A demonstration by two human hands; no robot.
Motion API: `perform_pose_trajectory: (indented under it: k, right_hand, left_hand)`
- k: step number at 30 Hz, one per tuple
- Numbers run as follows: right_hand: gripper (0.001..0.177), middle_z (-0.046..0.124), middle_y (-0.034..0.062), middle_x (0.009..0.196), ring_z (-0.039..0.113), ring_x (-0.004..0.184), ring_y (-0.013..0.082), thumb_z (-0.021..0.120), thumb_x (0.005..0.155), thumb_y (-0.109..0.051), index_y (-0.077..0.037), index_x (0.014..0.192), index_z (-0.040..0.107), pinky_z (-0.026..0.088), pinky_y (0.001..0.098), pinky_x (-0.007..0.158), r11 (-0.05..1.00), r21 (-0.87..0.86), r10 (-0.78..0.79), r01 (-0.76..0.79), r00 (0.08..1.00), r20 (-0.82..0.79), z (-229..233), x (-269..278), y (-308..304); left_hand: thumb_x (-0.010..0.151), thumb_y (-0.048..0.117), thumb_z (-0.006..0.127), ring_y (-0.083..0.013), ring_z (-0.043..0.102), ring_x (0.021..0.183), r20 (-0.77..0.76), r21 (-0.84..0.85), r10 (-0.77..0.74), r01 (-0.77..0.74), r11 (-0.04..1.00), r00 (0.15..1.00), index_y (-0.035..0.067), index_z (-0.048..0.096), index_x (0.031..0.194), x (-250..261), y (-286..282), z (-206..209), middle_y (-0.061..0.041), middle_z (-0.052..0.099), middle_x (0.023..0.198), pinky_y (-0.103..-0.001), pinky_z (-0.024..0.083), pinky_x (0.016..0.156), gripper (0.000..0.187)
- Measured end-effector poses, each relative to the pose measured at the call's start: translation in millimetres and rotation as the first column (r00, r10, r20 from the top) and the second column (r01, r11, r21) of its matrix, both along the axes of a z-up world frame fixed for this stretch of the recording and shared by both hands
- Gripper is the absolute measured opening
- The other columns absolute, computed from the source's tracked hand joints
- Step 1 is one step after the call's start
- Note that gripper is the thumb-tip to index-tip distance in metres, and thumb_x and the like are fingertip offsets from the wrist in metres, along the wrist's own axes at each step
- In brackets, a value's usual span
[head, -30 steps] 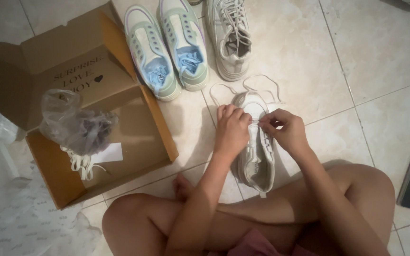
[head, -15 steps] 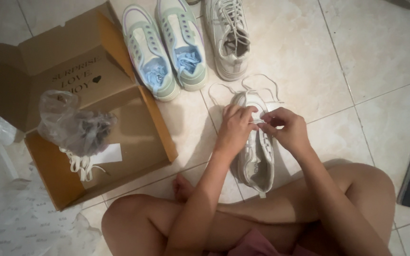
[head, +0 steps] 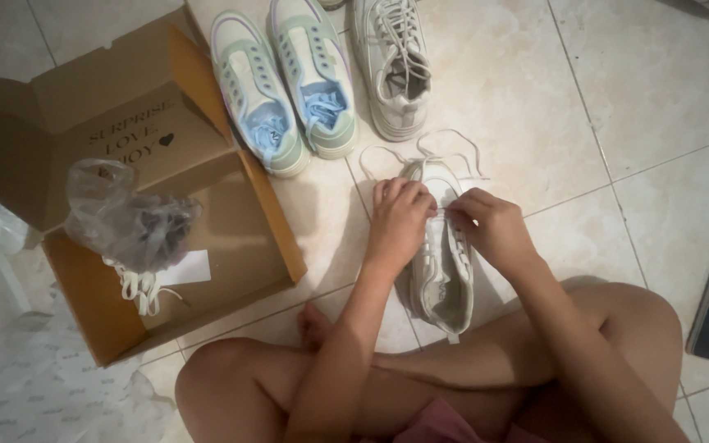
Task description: The person sits on the floor and removes the laces from a pair of white sneakers. They then re-lace the shoes by threading the laces through the eyelets and tying them. The person repeats this process on the second shoe.
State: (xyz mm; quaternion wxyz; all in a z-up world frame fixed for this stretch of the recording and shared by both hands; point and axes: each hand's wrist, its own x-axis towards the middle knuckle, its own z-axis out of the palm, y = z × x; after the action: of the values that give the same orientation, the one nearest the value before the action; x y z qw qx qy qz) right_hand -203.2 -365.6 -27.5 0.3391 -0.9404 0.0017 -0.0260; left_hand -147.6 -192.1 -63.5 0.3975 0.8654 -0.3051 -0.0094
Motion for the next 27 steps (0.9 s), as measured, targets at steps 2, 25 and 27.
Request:
perform_pose_trajectory:
  k: [2,25,27]
  right_hand:
    - [0.012,0.07,0.0115,0.095,0.068,0.078,0.0313,0.074,0.085,-0.002,-0.001,0.097,0.073,0.056,0.0388,0.069,1.0,-0.013,0.025,-0.025,1.0,-0.016,-3.1,-1.3,-2.0]
    - [0.01,0.069,0.0205,0.098,0.067,0.094,0.0318,0.063,0.106,-0.002,0.005,0.109,0.068,0.054,0.0435,0.086,0.778,-0.385,-0.566,0.497,0.82,-0.087,9.3,-188.6,-286.2]
    - [0.011,0.071,0.0199,0.096,0.069,0.092,0.0298,0.064,0.108,-0.004,0.006,0.108,0.069,0.055,0.0422,0.084,0.778,-0.37,-0.573,0.507,0.814,-0.089,7.5,-188.3,-282.8]
  left_hand:
    - [0.081,0.015,0.079,-0.0284,0.055,0.116,-0.046,-0.004,0.017,-0.017,1.0,0.999,0.009,0.071,0.097,1.7,0.8,2.2,-0.005,0.065,0.109,-0.047,0.039,0.106,0.019]
    - [0.09,0.022,0.081,-0.0386,0.05,0.128,-0.311,-0.143,0.35,-0.408,0.902,0.884,0.007,0.055,0.138,13.8,23.8,-35.8,-0.019,0.053,0.139,-0.048,0.043,0.107,0.057]
    - [0.086,0.017,0.08,-0.0391,0.053,0.123,-0.108,0.084,0.468,-0.462,0.883,0.877,0.003,0.057,0.132,14.7,36.3,-43.8,-0.02,0.057,0.131,-0.051,0.043,0.105,0.053]
